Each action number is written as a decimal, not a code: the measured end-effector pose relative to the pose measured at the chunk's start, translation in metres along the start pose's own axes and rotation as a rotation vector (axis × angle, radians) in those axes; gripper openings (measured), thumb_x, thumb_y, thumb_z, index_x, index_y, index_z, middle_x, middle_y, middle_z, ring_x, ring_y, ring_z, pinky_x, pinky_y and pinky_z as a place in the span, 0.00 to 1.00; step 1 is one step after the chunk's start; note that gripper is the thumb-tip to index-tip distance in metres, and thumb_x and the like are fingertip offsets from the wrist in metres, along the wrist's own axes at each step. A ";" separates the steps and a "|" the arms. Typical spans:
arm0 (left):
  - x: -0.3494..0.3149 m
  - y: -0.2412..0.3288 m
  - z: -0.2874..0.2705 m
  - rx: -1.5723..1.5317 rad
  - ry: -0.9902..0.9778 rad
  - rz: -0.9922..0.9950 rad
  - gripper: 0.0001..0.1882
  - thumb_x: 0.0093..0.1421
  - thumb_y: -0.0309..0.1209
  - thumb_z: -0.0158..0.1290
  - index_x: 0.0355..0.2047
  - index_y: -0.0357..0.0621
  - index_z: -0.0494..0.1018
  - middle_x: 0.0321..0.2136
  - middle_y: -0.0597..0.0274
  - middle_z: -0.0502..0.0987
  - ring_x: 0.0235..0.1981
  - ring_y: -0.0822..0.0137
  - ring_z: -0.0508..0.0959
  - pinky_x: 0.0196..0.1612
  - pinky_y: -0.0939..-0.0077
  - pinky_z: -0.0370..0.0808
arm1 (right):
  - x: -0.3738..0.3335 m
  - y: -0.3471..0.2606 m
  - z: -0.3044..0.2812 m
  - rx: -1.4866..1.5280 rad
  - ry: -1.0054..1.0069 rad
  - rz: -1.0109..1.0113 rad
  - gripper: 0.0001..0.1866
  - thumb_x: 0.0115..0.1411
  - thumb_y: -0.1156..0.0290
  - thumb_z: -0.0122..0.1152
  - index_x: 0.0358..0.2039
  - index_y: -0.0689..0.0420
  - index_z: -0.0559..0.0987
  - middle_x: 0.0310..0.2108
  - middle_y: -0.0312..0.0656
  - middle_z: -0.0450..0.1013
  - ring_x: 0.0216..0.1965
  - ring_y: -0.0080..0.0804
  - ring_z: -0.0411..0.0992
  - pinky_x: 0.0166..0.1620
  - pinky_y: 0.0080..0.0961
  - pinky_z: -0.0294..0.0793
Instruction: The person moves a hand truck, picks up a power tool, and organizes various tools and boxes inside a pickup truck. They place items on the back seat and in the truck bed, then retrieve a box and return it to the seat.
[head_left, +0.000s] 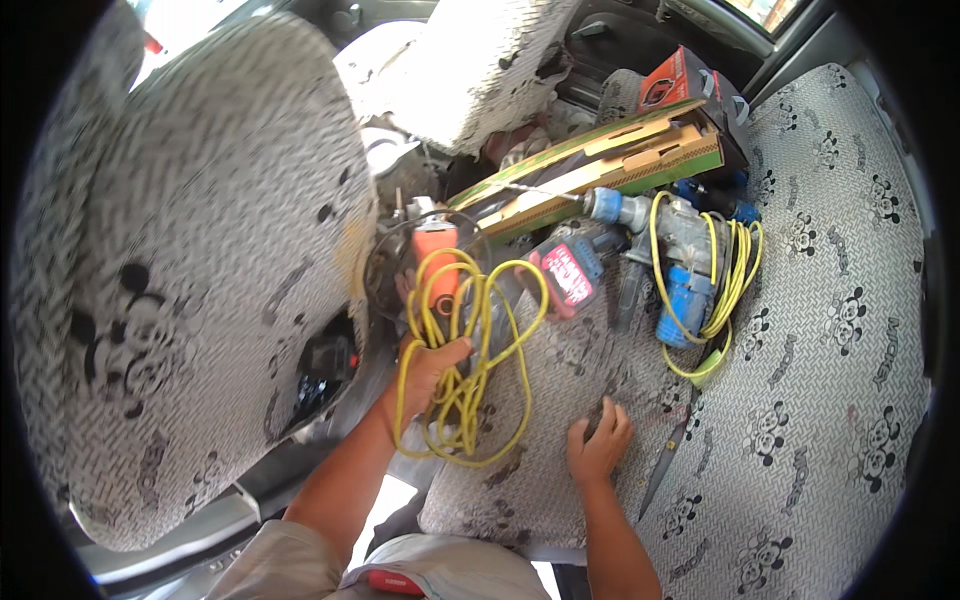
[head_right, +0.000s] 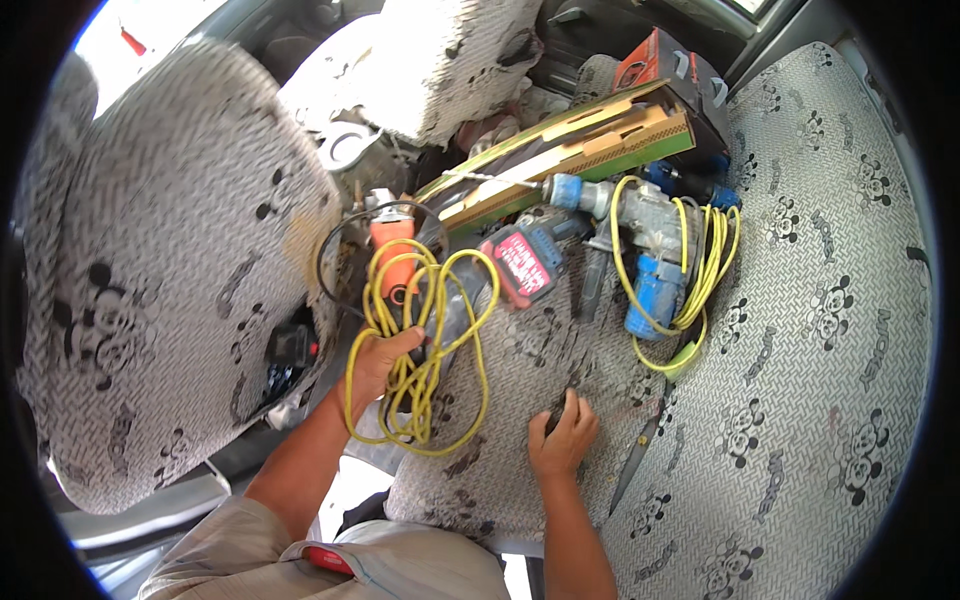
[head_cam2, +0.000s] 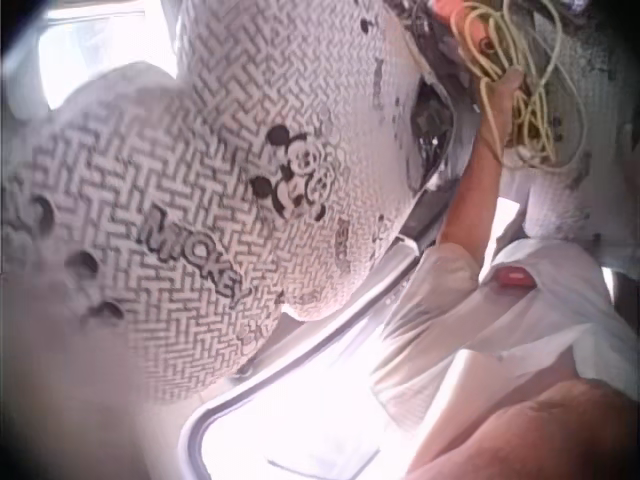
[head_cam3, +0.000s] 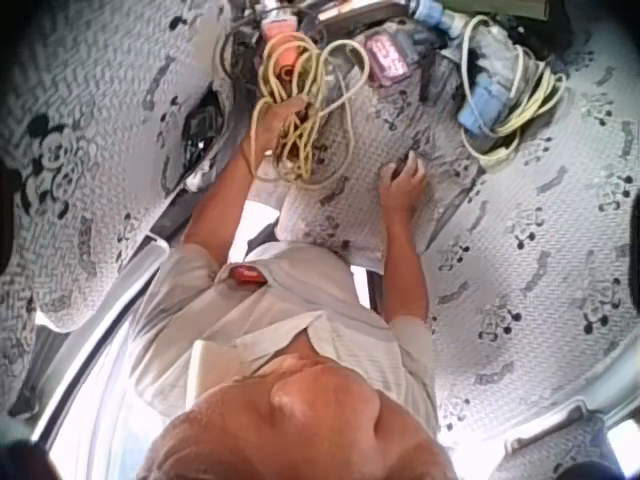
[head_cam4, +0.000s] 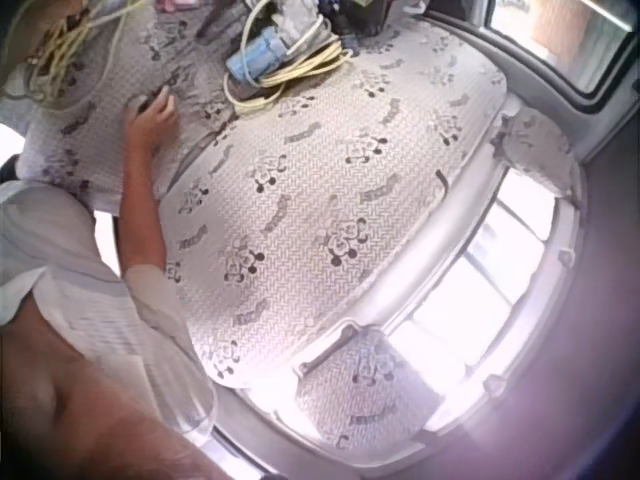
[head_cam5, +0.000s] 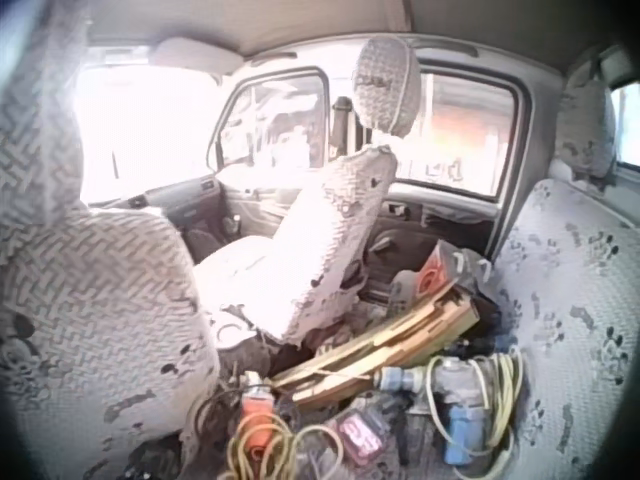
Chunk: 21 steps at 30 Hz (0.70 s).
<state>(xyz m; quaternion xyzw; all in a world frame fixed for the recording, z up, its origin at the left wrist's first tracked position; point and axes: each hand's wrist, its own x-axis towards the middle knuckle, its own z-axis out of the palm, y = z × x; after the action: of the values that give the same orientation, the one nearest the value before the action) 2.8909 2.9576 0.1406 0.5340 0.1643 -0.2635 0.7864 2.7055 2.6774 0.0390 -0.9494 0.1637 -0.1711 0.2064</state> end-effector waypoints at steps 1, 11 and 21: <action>0.016 0.000 -0.003 0.057 0.039 0.069 0.11 0.67 0.26 0.61 0.49 0.40 0.80 0.35 0.62 0.84 0.29 0.66 0.85 0.28 0.66 0.85 | 0.003 0.004 0.003 -0.002 0.019 -0.042 0.28 0.73 0.53 0.52 0.62 0.62 0.72 0.54 0.53 0.66 0.50 0.52 0.65 0.57 0.56 0.66; 0.151 0.024 -0.003 0.331 0.100 0.345 0.30 0.57 0.18 0.62 0.61 0.41 0.70 0.45 0.65 0.81 0.43 0.72 0.81 0.48 0.74 0.77 | 0.014 0.023 0.017 0.052 0.068 -0.143 0.22 0.72 0.53 0.45 0.54 0.58 0.71 0.43 0.49 0.68 0.38 0.44 0.64 0.45 0.50 0.65; 0.170 0.009 -0.016 0.597 0.253 0.620 0.33 0.56 0.18 0.62 0.63 0.39 0.69 0.46 0.65 0.80 0.37 0.71 0.80 0.43 0.71 0.79 | 0.010 0.030 0.022 0.038 0.041 -0.078 0.21 0.71 0.54 0.45 0.53 0.56 0.72 0.42 0.48 0.67 0.39 0.45 0.65 0.45 0.52 0.66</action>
<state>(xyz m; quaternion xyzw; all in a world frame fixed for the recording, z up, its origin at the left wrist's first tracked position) 3.0339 2.9344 0.0492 0.7896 0.0082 0.0163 0.6133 2.7160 2.6551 0.0097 -0.9473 0.1276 -0.2016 0.2140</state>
